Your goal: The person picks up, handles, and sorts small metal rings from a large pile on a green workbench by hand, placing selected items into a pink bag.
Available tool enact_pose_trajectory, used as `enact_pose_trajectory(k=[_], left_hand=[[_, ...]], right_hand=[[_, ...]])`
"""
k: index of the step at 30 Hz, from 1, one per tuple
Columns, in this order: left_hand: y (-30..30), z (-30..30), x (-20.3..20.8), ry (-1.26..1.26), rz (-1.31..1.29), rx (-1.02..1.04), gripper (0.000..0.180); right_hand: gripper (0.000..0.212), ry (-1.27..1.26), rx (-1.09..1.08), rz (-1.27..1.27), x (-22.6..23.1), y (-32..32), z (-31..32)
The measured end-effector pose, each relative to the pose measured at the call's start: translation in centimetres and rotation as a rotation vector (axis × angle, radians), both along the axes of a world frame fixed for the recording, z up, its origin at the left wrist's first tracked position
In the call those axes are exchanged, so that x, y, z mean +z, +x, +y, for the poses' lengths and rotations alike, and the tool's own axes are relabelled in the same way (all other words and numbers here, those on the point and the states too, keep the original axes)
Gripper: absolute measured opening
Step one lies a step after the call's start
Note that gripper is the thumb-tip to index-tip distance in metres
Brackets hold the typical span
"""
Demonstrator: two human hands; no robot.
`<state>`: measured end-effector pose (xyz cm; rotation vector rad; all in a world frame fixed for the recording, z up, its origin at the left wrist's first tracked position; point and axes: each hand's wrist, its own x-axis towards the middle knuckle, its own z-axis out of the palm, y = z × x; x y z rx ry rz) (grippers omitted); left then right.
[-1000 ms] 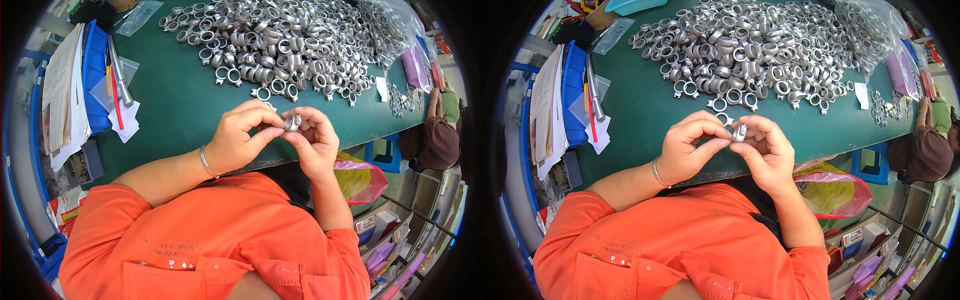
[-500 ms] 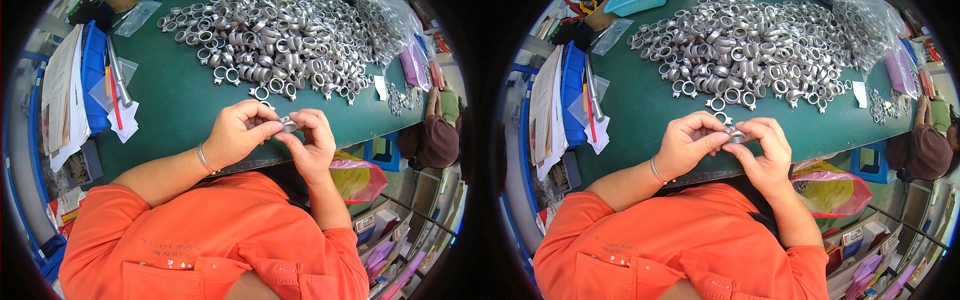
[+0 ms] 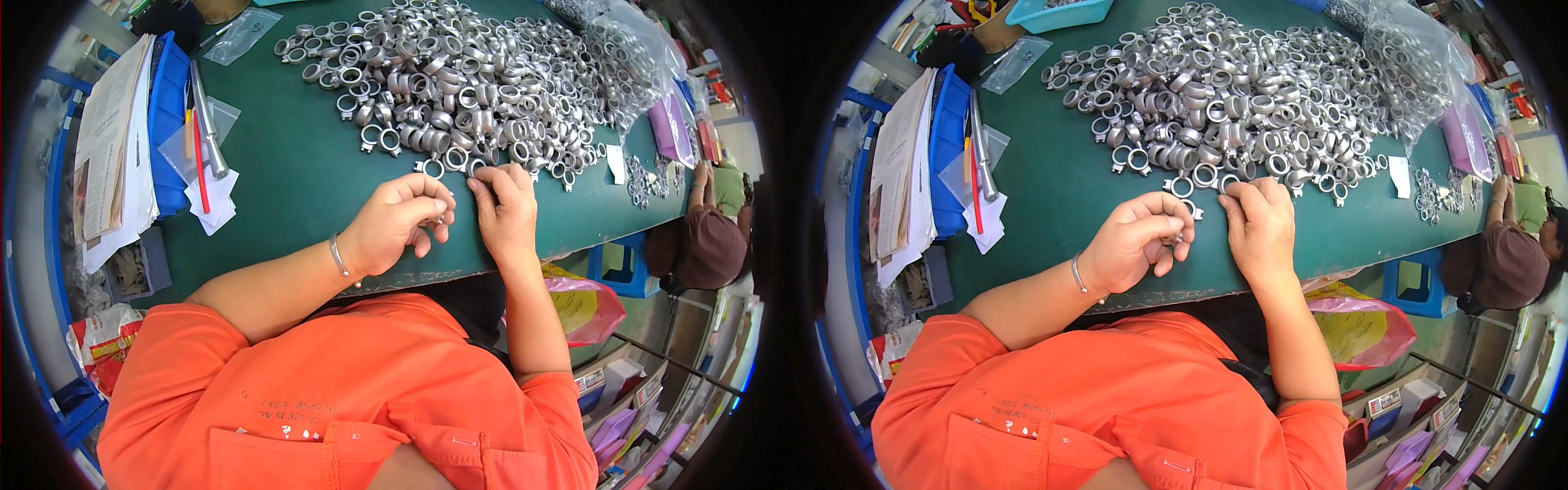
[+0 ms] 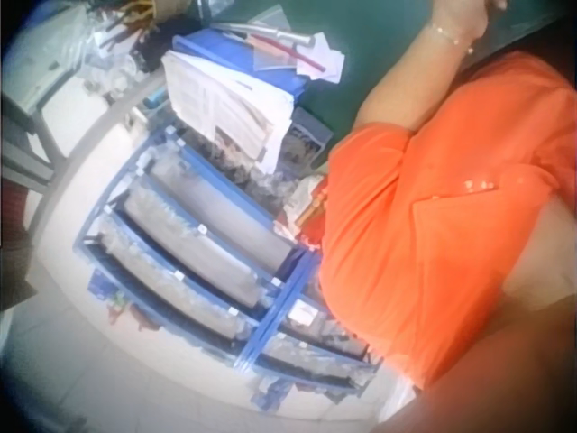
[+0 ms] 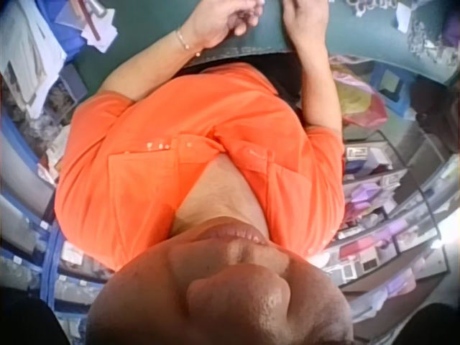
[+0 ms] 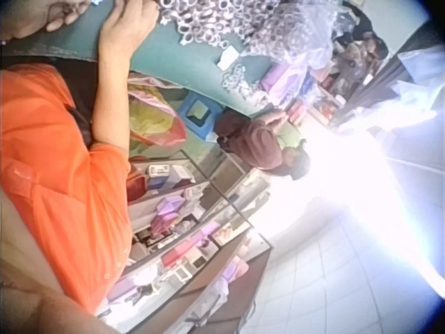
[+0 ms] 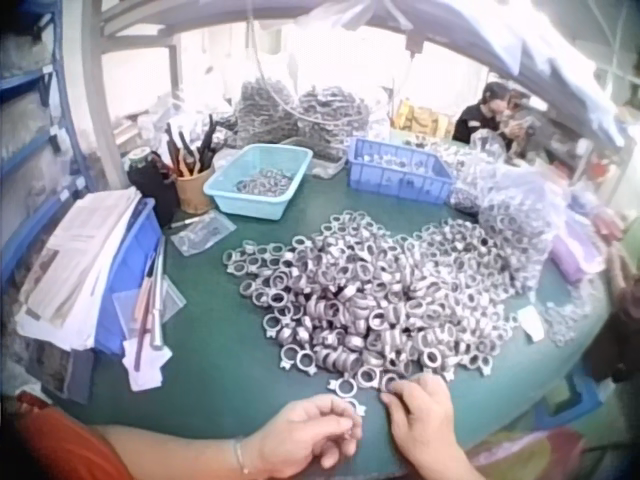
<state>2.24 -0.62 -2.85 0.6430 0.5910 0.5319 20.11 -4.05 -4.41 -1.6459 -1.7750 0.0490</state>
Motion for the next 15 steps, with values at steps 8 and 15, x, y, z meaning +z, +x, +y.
enact_pose_trajectory(k=[8,15], left_hand=[[0.1,-0.2,-0.1,0.215,0.155,0.041,0.013],[0.1,-0.9,-0.7,0.738,0.16,0.157,0.011]], right_hand=[[0.013,-0.046,0.349,0.403,1.7,-0.9,-2.3],[0.022,-0.261,0.184,1.179,1.1,-1.6,-3.6]])
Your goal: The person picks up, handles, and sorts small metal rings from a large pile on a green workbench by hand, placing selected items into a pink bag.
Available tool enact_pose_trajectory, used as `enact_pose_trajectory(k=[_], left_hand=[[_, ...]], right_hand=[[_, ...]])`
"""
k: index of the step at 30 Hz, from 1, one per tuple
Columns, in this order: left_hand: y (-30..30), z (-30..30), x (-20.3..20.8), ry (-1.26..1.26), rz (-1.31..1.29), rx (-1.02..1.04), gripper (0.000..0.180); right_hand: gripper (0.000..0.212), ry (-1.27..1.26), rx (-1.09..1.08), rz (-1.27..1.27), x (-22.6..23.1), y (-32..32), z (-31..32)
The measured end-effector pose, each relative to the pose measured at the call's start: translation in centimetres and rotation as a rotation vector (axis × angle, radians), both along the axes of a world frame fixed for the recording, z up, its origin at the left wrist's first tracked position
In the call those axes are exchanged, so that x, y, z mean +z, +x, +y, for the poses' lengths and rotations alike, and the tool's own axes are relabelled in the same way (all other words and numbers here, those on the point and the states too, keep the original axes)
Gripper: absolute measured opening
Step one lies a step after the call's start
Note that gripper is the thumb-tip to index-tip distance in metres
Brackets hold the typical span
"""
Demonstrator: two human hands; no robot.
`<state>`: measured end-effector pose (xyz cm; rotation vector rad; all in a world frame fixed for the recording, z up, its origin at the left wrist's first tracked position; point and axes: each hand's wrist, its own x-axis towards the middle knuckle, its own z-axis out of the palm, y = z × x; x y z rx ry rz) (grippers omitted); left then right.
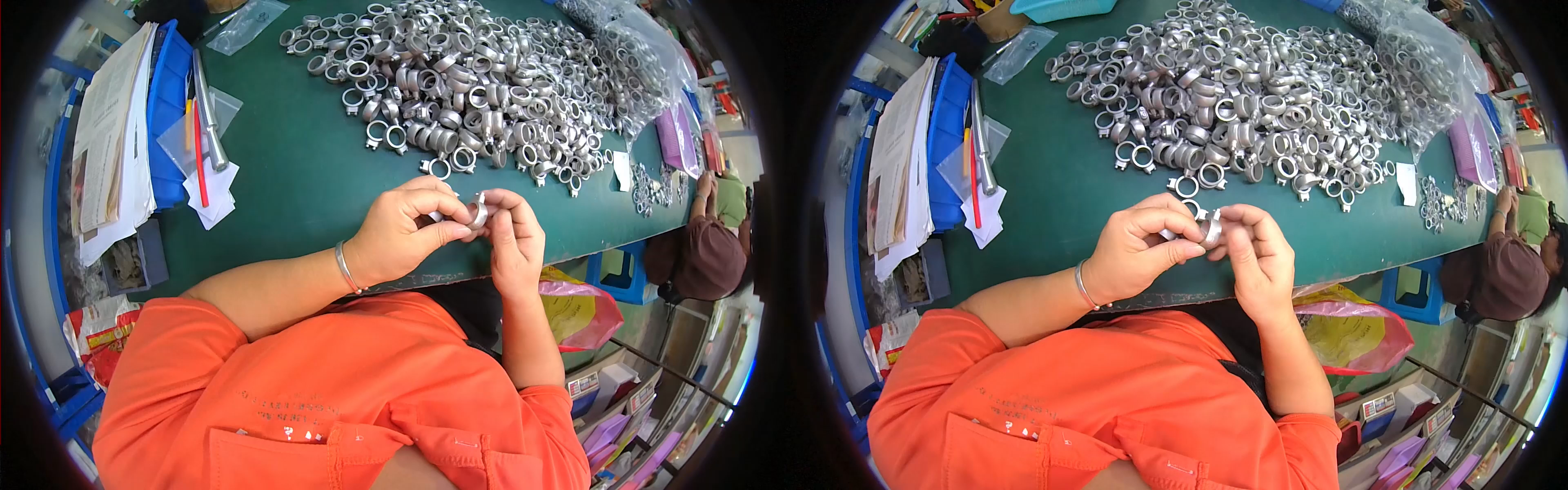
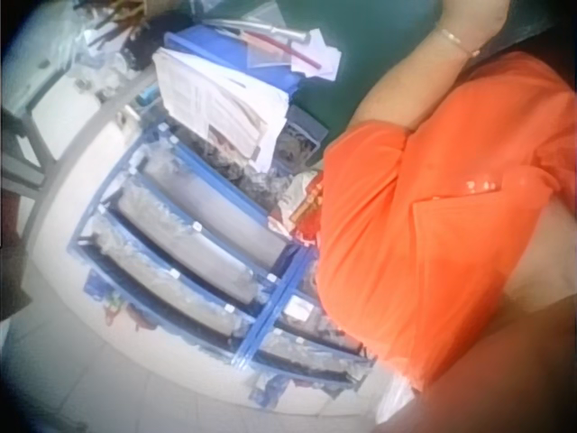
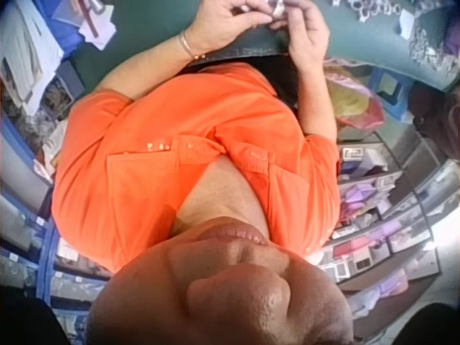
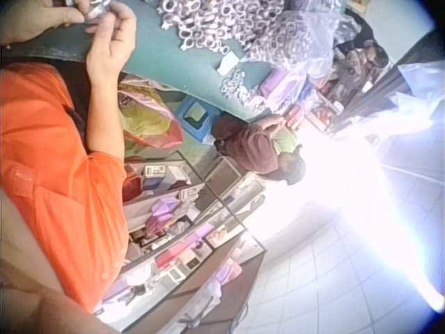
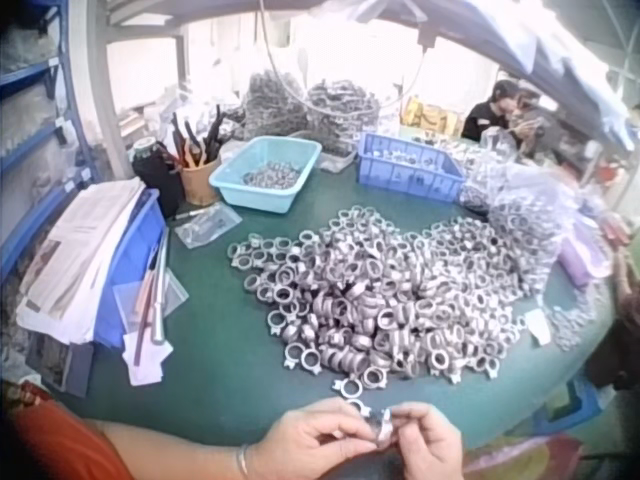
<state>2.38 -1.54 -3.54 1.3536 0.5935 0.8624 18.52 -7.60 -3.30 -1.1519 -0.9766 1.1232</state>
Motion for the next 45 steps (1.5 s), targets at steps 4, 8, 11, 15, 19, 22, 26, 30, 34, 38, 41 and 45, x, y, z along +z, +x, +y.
enact_pose_trajectory(k=[4,8,11,15,19,22,26,30,34,38,41,45], left_hand=[[0.1,-0.2,-0.1,-0.052,0.018,0.018,0.01],[-0.1,0.0,0.3,-0.103,0.063,0.001,0.012],[-0.1,0.0,0.2,-0.133,0.007,-0.021,0.012],[0.1,0.0,-0.3,-0.051,-0.035,0.004,0.013],[-0.2,0.6,0.5,-0.354,0.006,-0.074,0.013],[-0.3,1.1,0.7,-0.543,-0.128,-0.045,0.007],[-0.6,1.8,0.8,-0.765,-0.379,0.004,0.012],[-1.4,2.6,0.0,-0.806,-0.383,-0.069,0.02],[-0.9,2.1,0.0,-0.888,-0.412,-0.005,0.011],[-0.8,2.0,0.2,-0.88,-0.362,-0.032,0.007],[-0.6,1.7,0.5,-0.772,-0.151,-0.055,0.008],[-0.4,1.3,0.9,-0.594,-0.015,-0.098,0.008]], right_hand=[[0.034,0.22,0.027,0.03,-0.4,-0.8,0.1],[0.041,0.344,0.013,-0.165,-0.6,-0.6,0.2],[0.038,0.37,-0.017,-0.267,-0.7,-0.5,0.1],[0.029,0.389,-0.057,-0.69,0.1,-0.4,-0.1],[0.022,0.293,-0.011,-0.313,0.6,-1.1,0.0],[0.015,0.237,-0.029,-0.351,0.2,-0.3,0.9],[0.021,0.276,-0.157,-1.037,-0.6,-0.3,4.0],[0.015,0.261,-0.112,-1.044,-1.2,0.2,4.2],[0.01,0.128,-0.066,-0.609,-0.7,0.5,2.6],[0.009,0.06,-0.029,-0.206,-0.7,0.3,1.3],[0.011,0.096,-0.014,-0.197,-0.6,0.2,0.9],[0.017,0.387,0.036,-0.635,0.3,0.0,1.3]])
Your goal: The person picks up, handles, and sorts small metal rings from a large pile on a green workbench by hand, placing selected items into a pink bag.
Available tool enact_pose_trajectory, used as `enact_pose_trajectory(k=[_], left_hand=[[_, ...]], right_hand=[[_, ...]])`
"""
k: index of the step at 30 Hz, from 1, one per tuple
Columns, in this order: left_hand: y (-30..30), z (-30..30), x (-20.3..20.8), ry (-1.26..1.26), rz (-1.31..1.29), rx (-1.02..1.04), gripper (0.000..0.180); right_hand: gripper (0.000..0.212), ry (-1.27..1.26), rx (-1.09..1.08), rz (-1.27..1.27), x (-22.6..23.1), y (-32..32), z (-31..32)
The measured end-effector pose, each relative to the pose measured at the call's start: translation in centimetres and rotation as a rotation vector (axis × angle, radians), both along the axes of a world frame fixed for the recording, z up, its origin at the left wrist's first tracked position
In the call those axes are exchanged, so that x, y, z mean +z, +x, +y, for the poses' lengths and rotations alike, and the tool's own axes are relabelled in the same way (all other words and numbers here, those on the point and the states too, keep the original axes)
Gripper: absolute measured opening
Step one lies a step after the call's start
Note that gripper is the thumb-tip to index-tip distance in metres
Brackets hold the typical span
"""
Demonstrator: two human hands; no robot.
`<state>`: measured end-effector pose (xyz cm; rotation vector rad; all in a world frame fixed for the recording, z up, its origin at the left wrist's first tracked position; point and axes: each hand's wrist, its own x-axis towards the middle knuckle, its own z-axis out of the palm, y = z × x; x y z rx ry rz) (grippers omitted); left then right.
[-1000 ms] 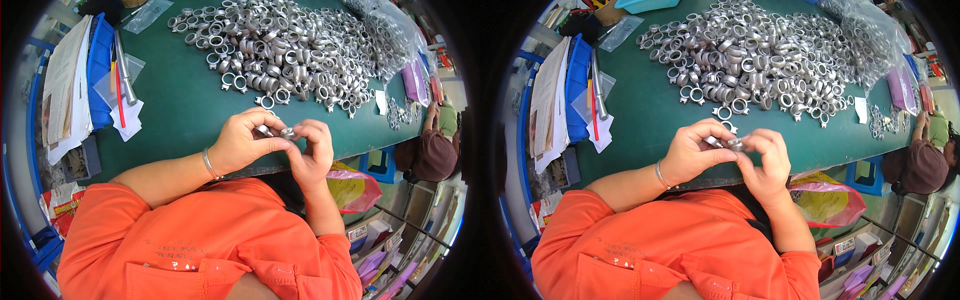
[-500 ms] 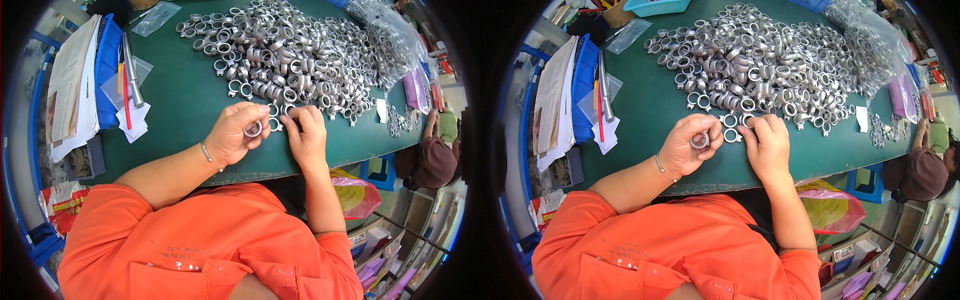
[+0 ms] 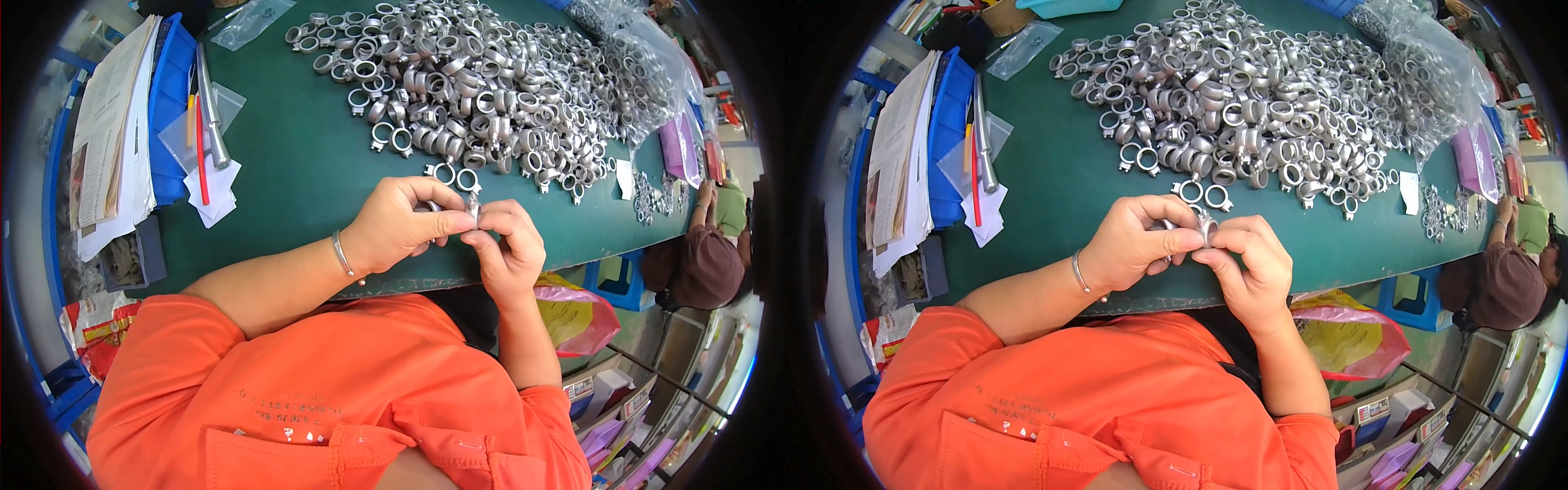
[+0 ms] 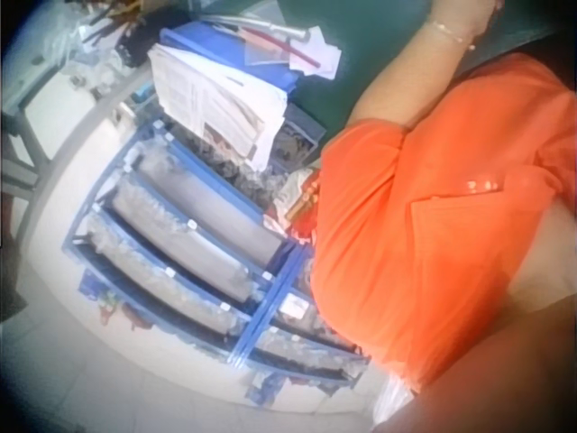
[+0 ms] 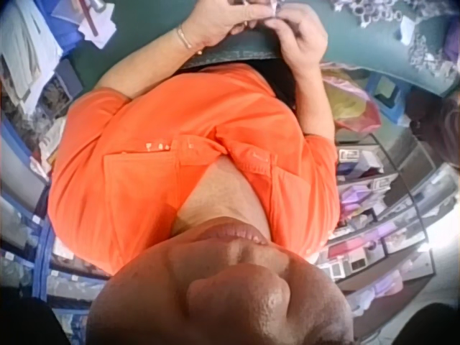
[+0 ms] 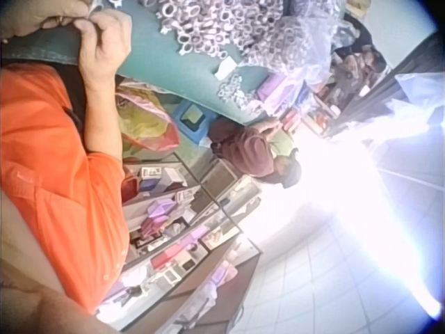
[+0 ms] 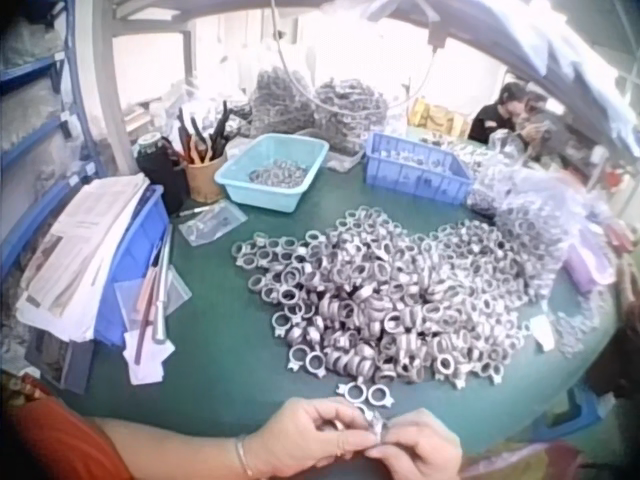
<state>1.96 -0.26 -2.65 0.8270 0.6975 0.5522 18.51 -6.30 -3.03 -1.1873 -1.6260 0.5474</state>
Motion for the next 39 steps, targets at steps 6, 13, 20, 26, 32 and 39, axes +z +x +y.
enact_pose_trajectory(k=[6,13,20,26,32,39], left_hand=[[0.3,-0.5,-0.6,0.481,-0.092,0.043,0.007],[0.1,-0.6,-0.8,0.647,-0.058,0.028,0.009],[0.0,0.0,-0.1,-0.29,-0.281,-0.104,0.015],[-0.2,0.2,-0.8,-0.421,-0.318,-0.13,0.015],[0.0,0.1,-0.4,-0.171,-0.149,0.001,0.008],[0.1,-0.4,0.3,0.069,-0.04,0.094,0.012]], right_hand=[[0.023,-0.2,-0.004,0.613,-0.1,-0.9,-0.6],[0.024,-0.359,0.095,0.652,-0.2,-0.1,-0.7],[0.025,0.207,0.047,-0.085,1.4,-0.4,0.0],[0.012,0.162,-0.19,-0.243,1.0,-0.1,2.3],[0.008,0.038,-0.521,-0.599,-1.1,0.5,4.5],[0.006,-0.363,-0.273,0.278,0.1,0.3,2.3]])
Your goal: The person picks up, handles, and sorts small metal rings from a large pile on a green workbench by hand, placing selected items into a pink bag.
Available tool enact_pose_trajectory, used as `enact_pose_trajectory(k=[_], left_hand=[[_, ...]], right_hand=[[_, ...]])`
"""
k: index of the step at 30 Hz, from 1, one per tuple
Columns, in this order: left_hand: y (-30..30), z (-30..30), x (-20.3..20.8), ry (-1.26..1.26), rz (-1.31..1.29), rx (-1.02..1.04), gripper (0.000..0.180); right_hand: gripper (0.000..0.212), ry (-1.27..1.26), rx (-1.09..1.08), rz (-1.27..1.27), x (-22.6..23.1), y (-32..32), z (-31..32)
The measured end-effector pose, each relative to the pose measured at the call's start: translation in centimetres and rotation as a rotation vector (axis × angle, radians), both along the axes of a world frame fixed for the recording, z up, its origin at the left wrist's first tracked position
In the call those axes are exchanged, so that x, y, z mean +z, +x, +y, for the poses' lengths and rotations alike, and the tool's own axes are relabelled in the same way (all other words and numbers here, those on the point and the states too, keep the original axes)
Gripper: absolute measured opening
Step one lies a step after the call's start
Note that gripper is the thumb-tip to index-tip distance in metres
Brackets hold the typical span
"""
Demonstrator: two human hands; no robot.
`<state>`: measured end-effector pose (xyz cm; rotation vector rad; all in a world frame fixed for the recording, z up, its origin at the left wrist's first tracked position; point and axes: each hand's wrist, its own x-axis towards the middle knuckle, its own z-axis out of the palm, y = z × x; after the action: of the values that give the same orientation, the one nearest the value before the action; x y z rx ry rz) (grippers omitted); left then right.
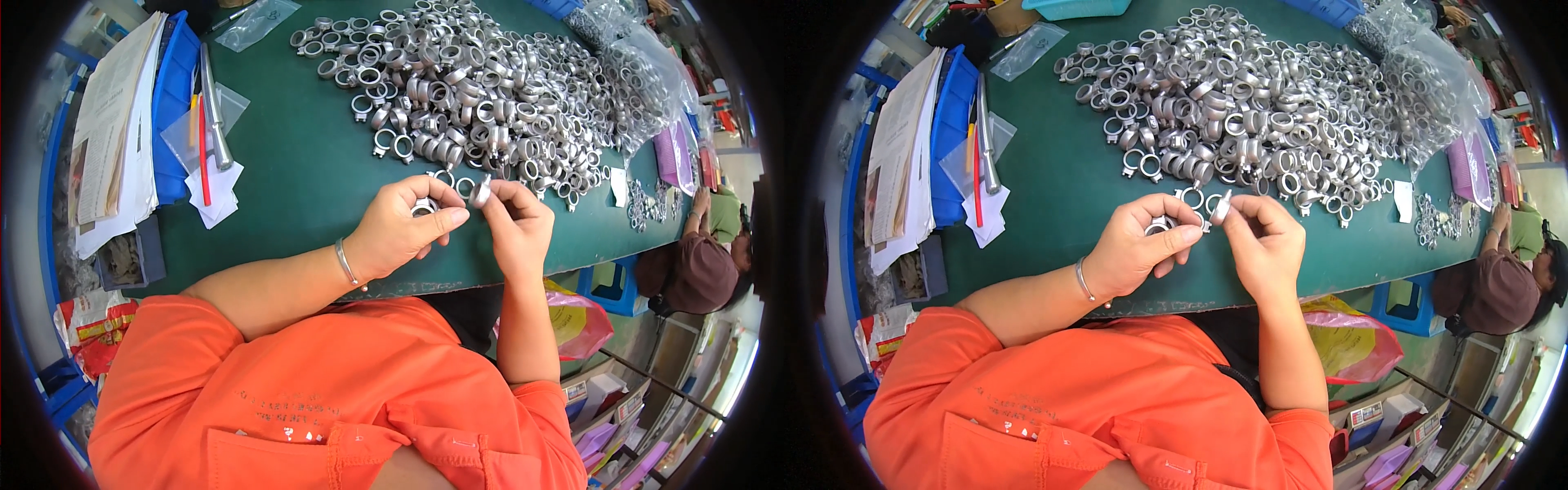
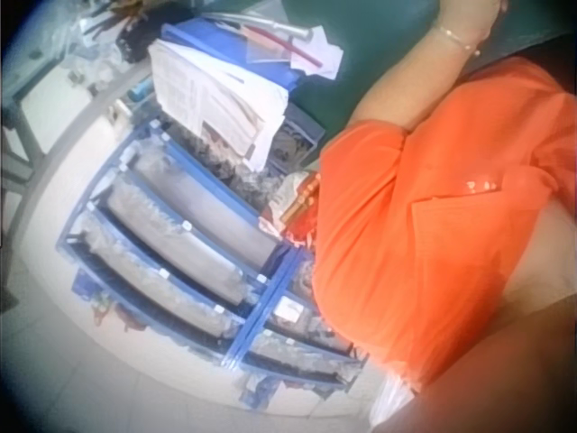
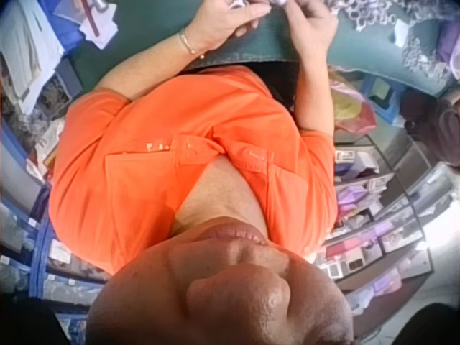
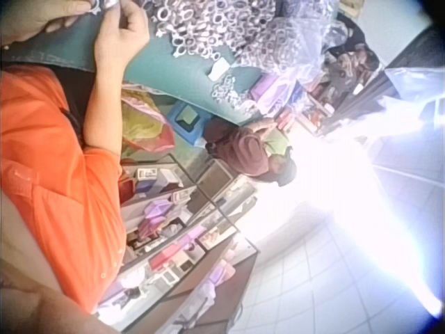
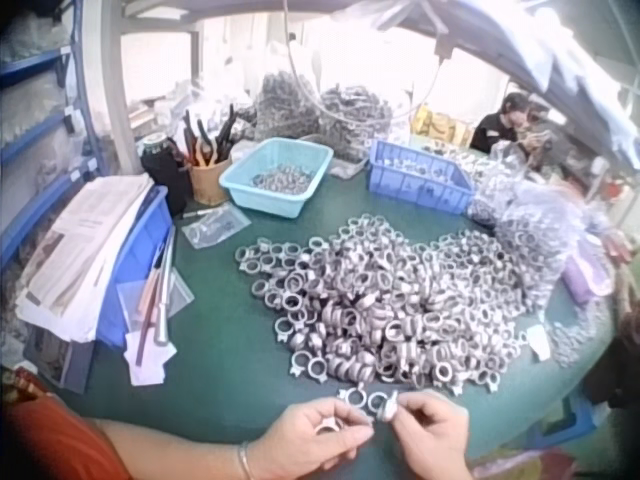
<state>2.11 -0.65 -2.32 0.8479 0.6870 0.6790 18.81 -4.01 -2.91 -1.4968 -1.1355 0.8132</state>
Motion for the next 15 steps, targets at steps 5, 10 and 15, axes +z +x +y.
enact_pose_trajectory(k=[5,10,15], left_hand=[[-0.2,-0.1,0.0,0.22,0.098,0.027,0.012],[-0.2,-0.4,-1.1,0.592,0.09,0.081,0.01],[0.0,-0.1,-0.9,0.666,0.11,0.115,0.009]], right_hand=[[0.005,0.125,0.181,-0.185,1.5,-0.8,-1.0],[0.019,-0.071,0.223,0.328,1.3,-0.4,-1.3],[0.028,-0.068,0.308,0.514,0.8,-0.4,-1.7]])
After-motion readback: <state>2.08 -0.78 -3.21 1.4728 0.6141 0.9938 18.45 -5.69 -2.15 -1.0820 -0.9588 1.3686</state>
